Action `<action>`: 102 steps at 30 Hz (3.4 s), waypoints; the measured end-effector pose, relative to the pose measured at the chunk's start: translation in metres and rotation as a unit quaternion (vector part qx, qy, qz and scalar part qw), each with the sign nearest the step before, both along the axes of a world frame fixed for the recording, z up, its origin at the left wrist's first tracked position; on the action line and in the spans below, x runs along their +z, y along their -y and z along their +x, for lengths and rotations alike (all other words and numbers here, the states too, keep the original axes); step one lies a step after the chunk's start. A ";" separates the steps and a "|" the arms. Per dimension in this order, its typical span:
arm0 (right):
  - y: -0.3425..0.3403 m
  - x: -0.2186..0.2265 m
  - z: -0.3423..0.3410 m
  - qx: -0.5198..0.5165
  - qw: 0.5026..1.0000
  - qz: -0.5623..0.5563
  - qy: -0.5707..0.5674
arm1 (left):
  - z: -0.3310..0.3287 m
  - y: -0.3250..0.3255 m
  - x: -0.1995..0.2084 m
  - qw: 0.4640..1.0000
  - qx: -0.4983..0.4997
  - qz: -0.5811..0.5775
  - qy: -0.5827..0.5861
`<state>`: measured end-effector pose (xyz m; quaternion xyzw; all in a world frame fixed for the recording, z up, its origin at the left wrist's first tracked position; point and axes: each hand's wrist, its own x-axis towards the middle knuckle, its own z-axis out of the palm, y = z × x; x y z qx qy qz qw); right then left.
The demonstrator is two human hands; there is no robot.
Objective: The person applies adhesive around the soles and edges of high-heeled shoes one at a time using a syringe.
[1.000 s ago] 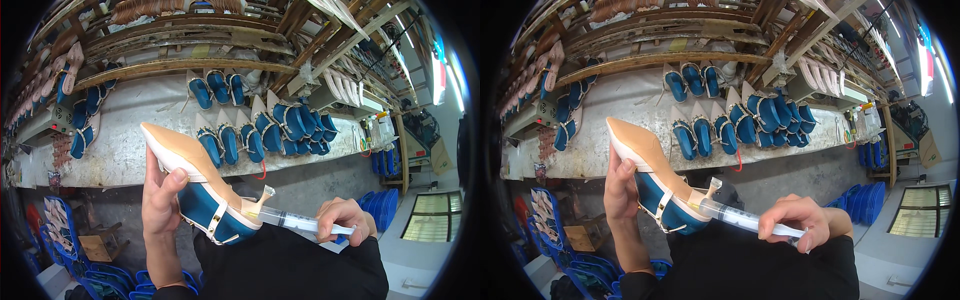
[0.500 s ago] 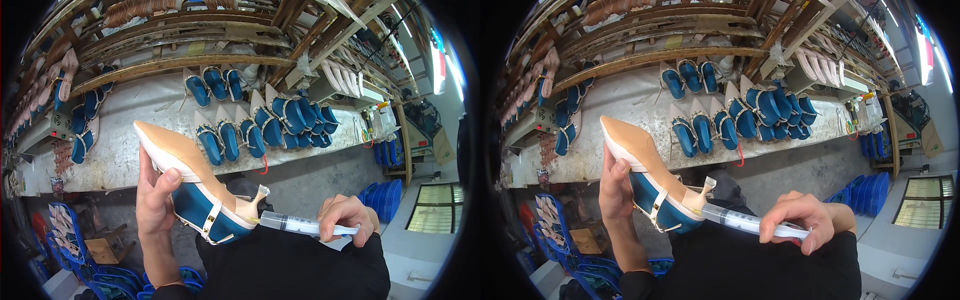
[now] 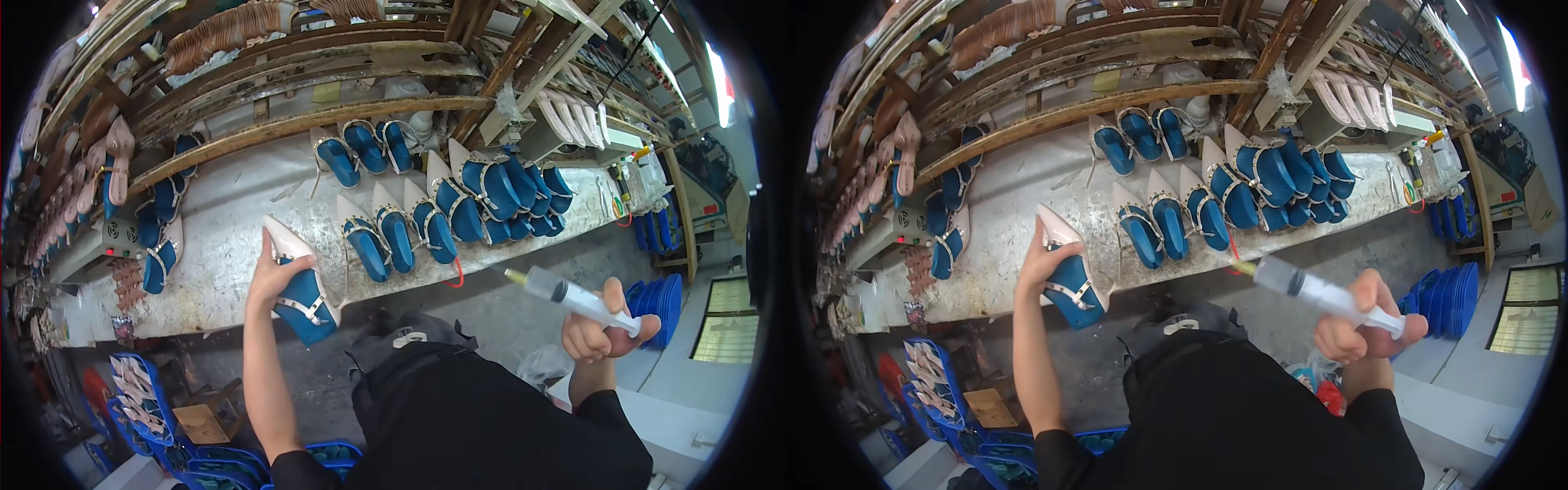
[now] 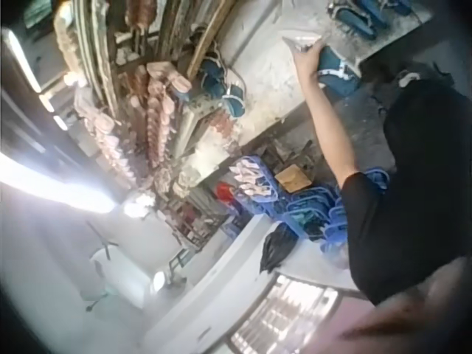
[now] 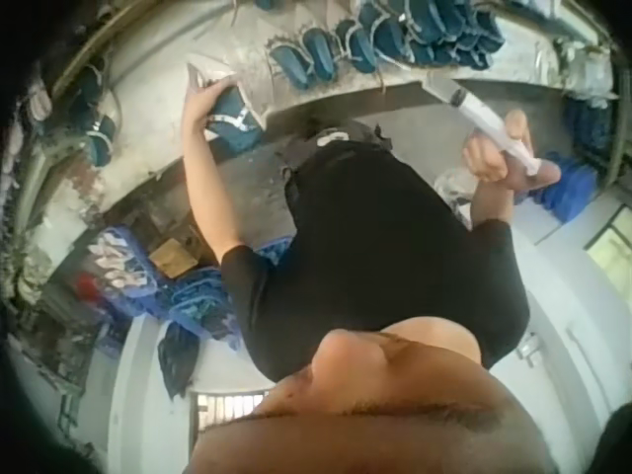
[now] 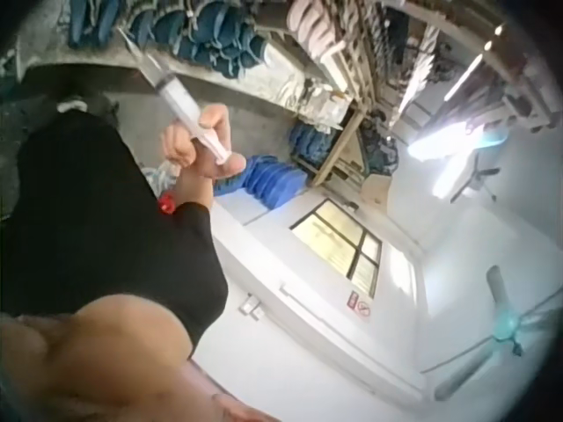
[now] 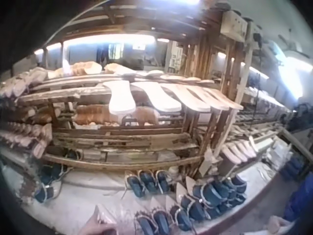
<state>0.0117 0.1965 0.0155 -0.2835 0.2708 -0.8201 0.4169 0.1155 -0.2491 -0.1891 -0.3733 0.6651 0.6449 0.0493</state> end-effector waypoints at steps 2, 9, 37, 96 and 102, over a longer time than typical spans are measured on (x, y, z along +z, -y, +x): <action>0.004 -0.008 -0.004 -0.001 1.000 -0.015 -0.003 | -0.013 0.026 -0.084 0.985 -0.070 -0.145 0.065; 0.007 -0.026 0.016 -0.142 0.987 0.074 0.015 | -0.091 0.006 -0.120 0.845 -0.268 -0.327 0.328; 0.061 -0.037 0.014 -0.301 0.919 0.251 -0.037 | -0.154 0.043 -0.168 0.874 0.309 -0.355 -0.122; -0.174 -0.362 -0.077 -0.608 0.641 0.325 0.338 | -0.089 -0.297 0.073 0.984 0.094 0.082 -0.126; -0.013 -0.152 -0.022 -0.203 0.950 0.238 0.004 | -0.061 -0.257 0.068 0.954 0.122 0.193 -0.193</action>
